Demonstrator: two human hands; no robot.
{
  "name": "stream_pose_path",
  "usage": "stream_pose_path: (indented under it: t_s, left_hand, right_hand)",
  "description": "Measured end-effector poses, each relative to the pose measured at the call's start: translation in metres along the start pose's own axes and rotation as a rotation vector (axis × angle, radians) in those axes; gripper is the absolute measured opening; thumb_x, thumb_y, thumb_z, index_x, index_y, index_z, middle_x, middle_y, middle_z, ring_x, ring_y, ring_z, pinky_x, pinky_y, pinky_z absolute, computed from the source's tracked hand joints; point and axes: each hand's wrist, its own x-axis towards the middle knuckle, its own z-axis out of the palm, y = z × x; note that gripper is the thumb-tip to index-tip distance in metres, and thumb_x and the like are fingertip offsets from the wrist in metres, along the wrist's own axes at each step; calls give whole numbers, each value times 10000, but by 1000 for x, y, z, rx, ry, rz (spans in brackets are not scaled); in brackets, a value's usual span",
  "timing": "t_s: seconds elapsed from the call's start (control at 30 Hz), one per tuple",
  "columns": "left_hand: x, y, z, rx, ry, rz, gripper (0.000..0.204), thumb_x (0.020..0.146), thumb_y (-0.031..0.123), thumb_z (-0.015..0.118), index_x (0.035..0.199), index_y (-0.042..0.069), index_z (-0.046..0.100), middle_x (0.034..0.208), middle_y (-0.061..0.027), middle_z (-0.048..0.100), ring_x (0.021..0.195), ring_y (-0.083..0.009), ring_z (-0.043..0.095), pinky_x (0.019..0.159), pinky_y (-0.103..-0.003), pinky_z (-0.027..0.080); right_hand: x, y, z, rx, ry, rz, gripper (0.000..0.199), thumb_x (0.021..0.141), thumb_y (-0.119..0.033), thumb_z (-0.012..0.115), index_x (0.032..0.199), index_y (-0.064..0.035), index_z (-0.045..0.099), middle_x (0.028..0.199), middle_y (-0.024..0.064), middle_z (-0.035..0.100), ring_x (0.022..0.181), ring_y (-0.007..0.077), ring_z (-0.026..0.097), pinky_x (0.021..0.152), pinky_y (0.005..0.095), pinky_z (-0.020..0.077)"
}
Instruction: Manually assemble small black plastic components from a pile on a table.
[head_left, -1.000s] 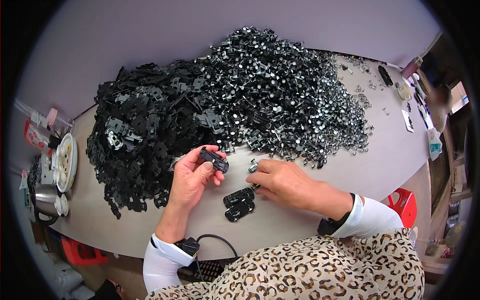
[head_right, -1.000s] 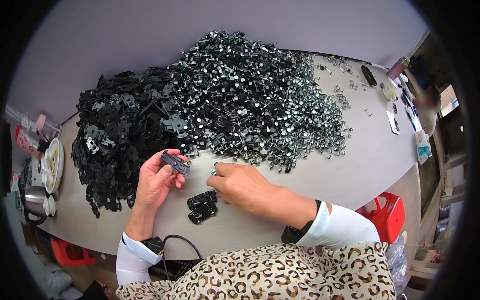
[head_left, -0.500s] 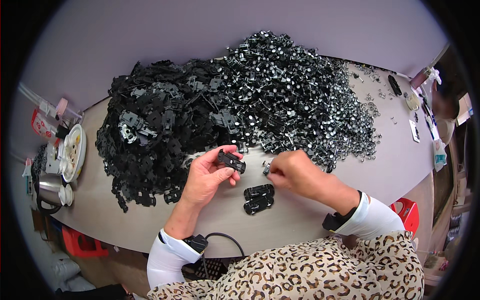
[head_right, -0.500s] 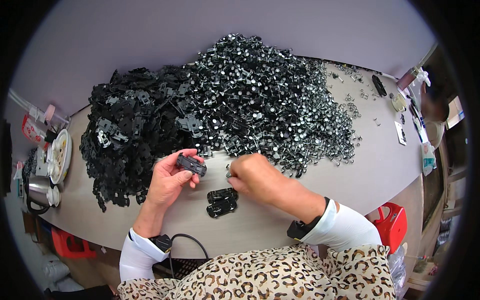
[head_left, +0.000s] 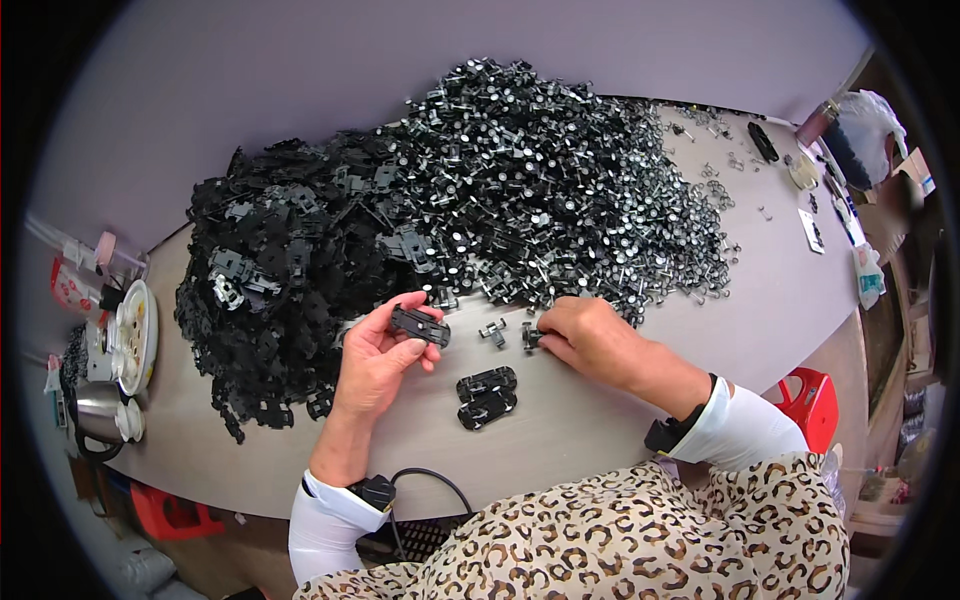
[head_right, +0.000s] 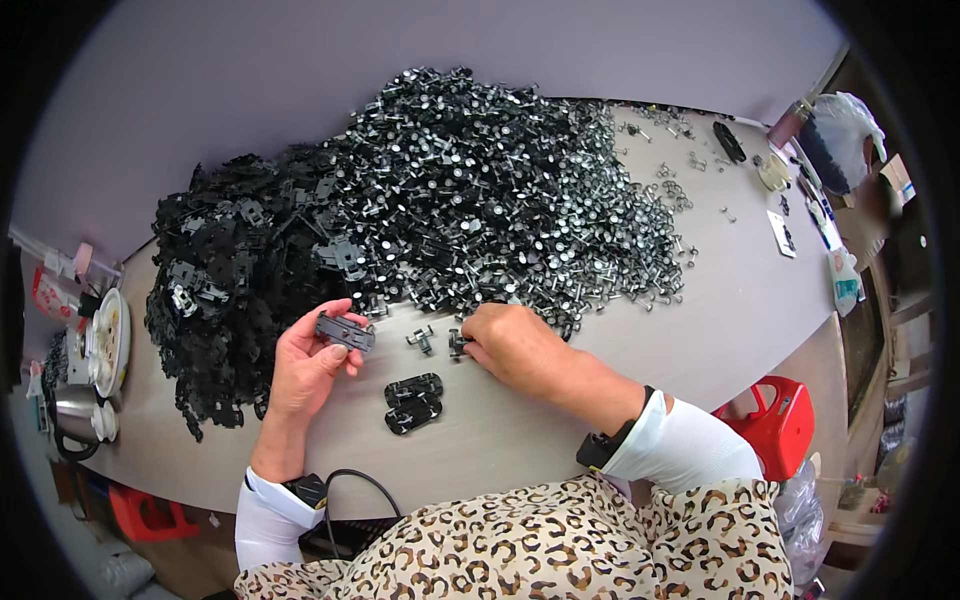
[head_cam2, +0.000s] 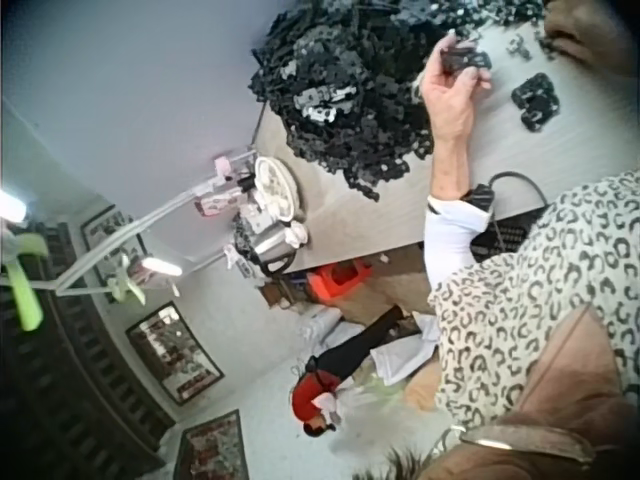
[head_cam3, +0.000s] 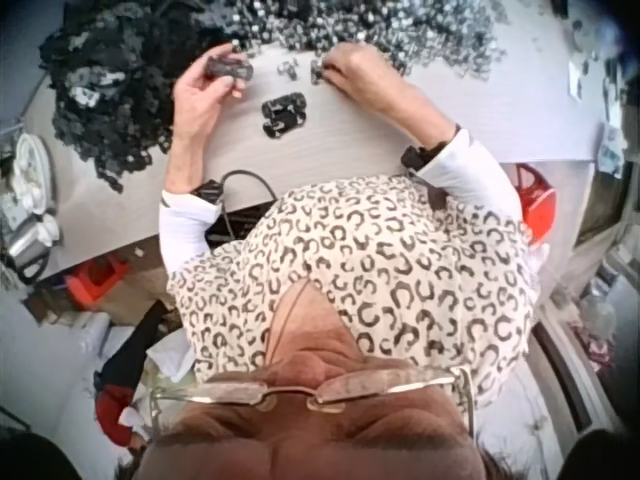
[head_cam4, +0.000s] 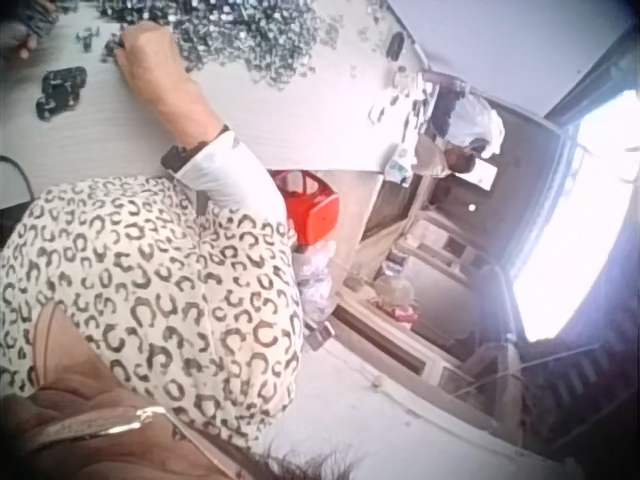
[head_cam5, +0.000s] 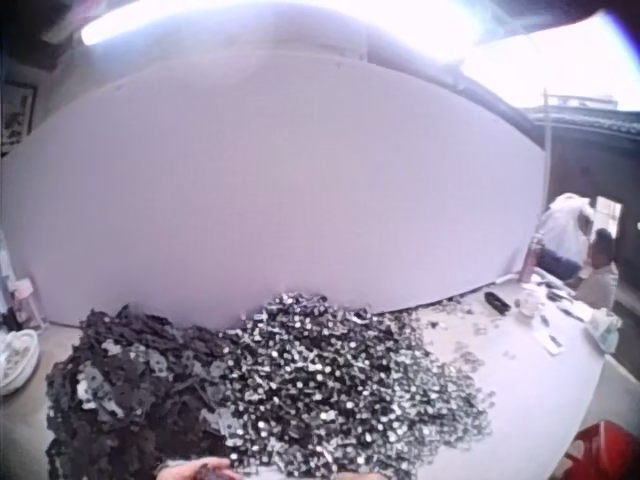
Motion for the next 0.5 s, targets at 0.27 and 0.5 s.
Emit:
stream_pose_path:
  t_s: [0.27, 0.5]
  left_hand:
    - [-4, -6, 8, -34, -44, -4, 556, 831, -93, 574, 1353, -4, 403, 1135, -156, 586, 783, -156, 625, 671, -261, 539]
    - [-3, -2, 10, 123, -65, 91, 551, 840, -90, 584, 1355, 0, 410, 1119, -90, 599, 807, -126, 624, 709, -256, 542]
  right_hand:
    - [53, -54, 14, 232, 311, -70, 120, 726, 15, 683, 802, 29, 591, 689, 115, 584, 566, 213, 617, 496, 302, 492]
    - [69, -63, 27, 216, 232, -49, 112, 703, 10, 660, 719, 36, 552, 659, 150, 588, 546, 262, 614, 484, 340, 488]
